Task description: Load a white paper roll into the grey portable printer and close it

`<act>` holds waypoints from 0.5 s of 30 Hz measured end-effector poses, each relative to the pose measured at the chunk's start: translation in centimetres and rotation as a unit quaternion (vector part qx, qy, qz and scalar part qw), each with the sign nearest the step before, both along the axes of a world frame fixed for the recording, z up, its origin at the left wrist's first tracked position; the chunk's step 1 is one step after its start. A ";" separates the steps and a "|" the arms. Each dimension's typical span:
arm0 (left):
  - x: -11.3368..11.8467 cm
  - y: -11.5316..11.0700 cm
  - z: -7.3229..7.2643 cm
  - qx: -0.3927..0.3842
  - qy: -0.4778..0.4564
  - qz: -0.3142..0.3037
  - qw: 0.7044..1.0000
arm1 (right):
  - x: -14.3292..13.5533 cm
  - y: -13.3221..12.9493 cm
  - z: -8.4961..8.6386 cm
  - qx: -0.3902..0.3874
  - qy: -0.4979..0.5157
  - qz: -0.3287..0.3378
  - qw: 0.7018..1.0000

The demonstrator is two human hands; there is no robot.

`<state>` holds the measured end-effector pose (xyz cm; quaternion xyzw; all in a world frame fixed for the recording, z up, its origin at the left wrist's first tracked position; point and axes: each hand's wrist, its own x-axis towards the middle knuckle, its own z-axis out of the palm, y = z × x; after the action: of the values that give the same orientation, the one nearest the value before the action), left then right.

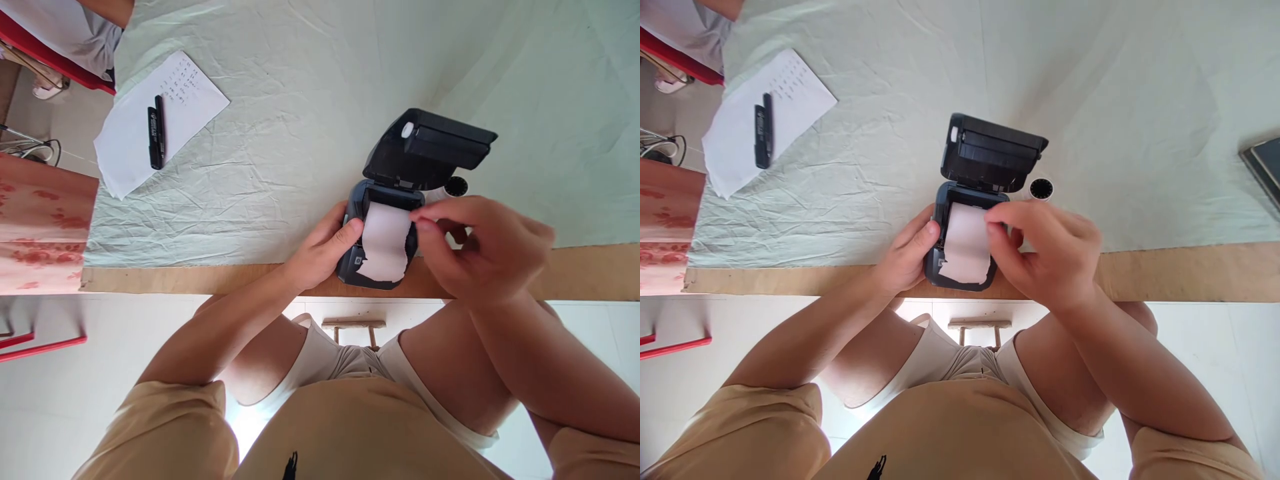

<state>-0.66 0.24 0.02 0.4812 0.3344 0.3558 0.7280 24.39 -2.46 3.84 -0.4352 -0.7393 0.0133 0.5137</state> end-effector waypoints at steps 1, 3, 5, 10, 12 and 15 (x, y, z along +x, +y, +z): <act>0.0 0.0 0.0 0.003 0.001 -0.002 1.000 | 0.0 0.1 0.3 0.005 -0.056 -0.008 0.998; -0.1 0.1 0.0 0.008 0.007 -0.002 1.000 | 0.0 0.2 0.9 -0.037 -0.142 -0.026 0.989; -0.1 0.1 0.0 0.014 0.012 0.000 1.000 | 0.3 0.2 1.2 -0.123 -0.189 -0.040 0.974; 0.0 0.0 0.0 0.033 0.021 0.005 0.999 | 0.7 0.2 1.5 -0.198 -0.198 0.014 0.960; 0.1 0.0 0.1 0.029 0.019 0.013 0.999 | 0.8 -0.2 1.7 -0.189 -0.171 0.029 0.967; 0.2 -0.1 0.3 0.020 0.016 0.030 0.999 | 1.8 -1.1 2.3 -0.188 -0.071 0.046 0.978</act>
<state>-0.42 0.12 0.37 0.4912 0.3528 0.3766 0.7018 26.20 -3.57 6.12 -0.4892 -0.7773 0.1452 0.3679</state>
